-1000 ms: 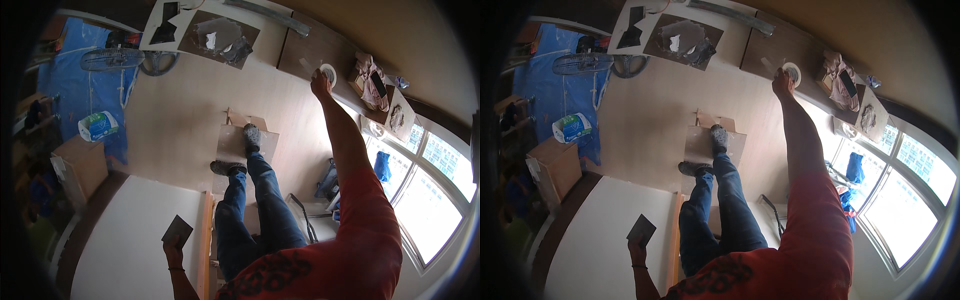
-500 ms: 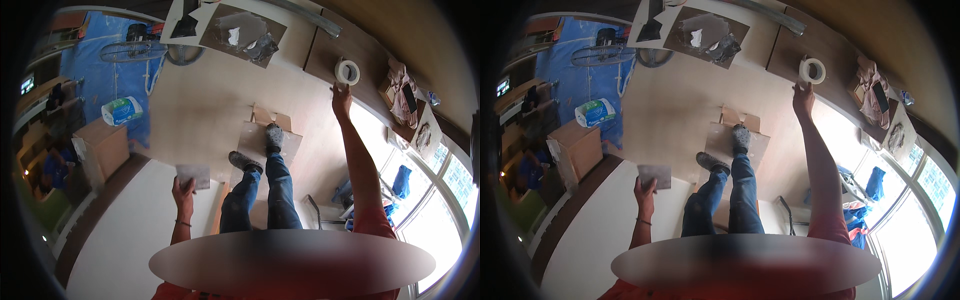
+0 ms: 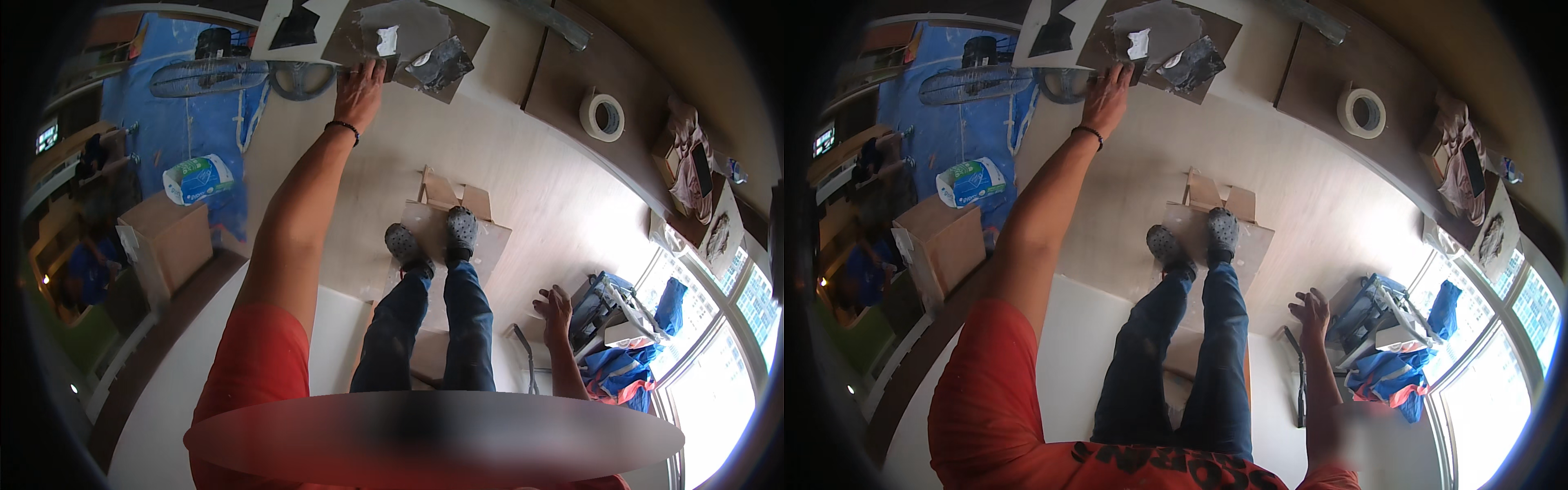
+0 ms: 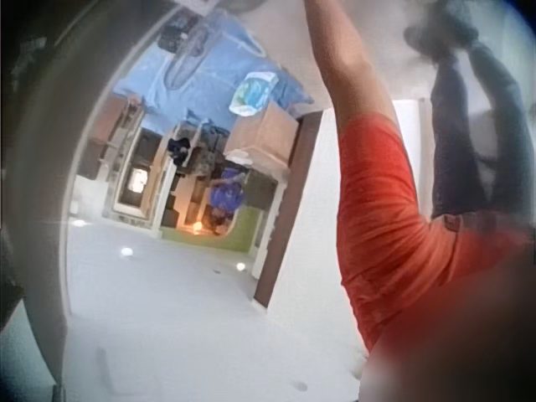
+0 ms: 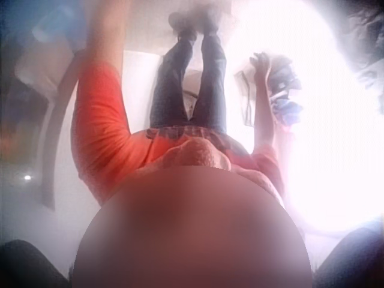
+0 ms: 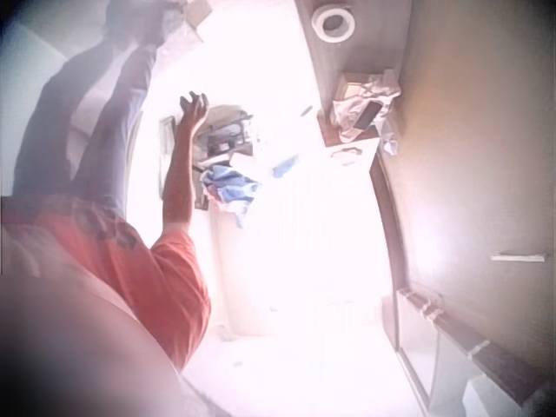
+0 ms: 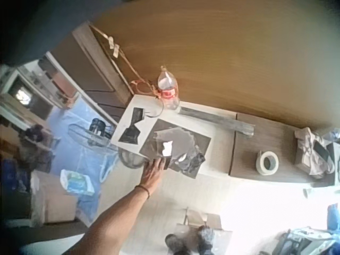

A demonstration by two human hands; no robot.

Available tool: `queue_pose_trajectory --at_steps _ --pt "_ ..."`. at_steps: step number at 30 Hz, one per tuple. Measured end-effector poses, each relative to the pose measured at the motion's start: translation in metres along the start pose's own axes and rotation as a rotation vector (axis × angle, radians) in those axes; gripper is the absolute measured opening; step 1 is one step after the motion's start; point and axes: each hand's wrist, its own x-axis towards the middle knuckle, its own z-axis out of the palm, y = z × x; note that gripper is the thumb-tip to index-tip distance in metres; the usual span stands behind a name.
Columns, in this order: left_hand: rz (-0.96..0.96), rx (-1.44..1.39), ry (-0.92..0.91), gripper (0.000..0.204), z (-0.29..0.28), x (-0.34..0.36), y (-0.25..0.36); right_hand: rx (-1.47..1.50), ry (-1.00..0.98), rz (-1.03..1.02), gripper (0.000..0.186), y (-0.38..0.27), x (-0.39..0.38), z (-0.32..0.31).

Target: The person applies mesh joint tape to ceiling seams and smooths it with a putty knife. They repeatedly load compound onto the knife, press the tape into the seam, and scrape the surface flat. The room is under renovation with blue floor protection and other workers visible in the background.

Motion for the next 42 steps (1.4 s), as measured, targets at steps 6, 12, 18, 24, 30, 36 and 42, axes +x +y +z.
queue_pose_trajectory --at_steps 6,12,18,24,30,36,42 --pt "-0.010 0.067 -0.112 0.049 0.046 0.020 0.002 0.079 0.174 0.093 0.039 0.060 -0.027 -0.035" --pt "-0.034 0.057 -0.144 0.049 0.056 0.018 -0.002 0.051 0.283 0.151 0.057 0.066 -0.033 -0.030" --pt "0.002 -0.017 -0.195 0.043 0.032 0.018 -0.012 0.042 0.272 0.199 0.079 0.041 -0.030 -0.031" --pt "-0.271 -0.591 -0.003 0.030 -0.036 -0.014 -0.029 -0.026 0.218 0.116 0.074 -0.015 -0.038 -0.033" --pt "-0.824 -2.137 0.075 0.027 -0.188 -0.070 -0.007 0.271 0.109 0.097 0.058 -0.109 -0.081 -0.001" --pt "-0.544 -2.297 0.190 0.033 -0.454 -0.115 0.015 0.711 -0.805 0.057 0.044 -0.299 -0.209 0.063" --pt "-0.100 -1.711 0.347 0.048 -0.663 -0.124 0.033 0.796 -1.631 0.109 0.064 -0.446 -0.365 0.089"
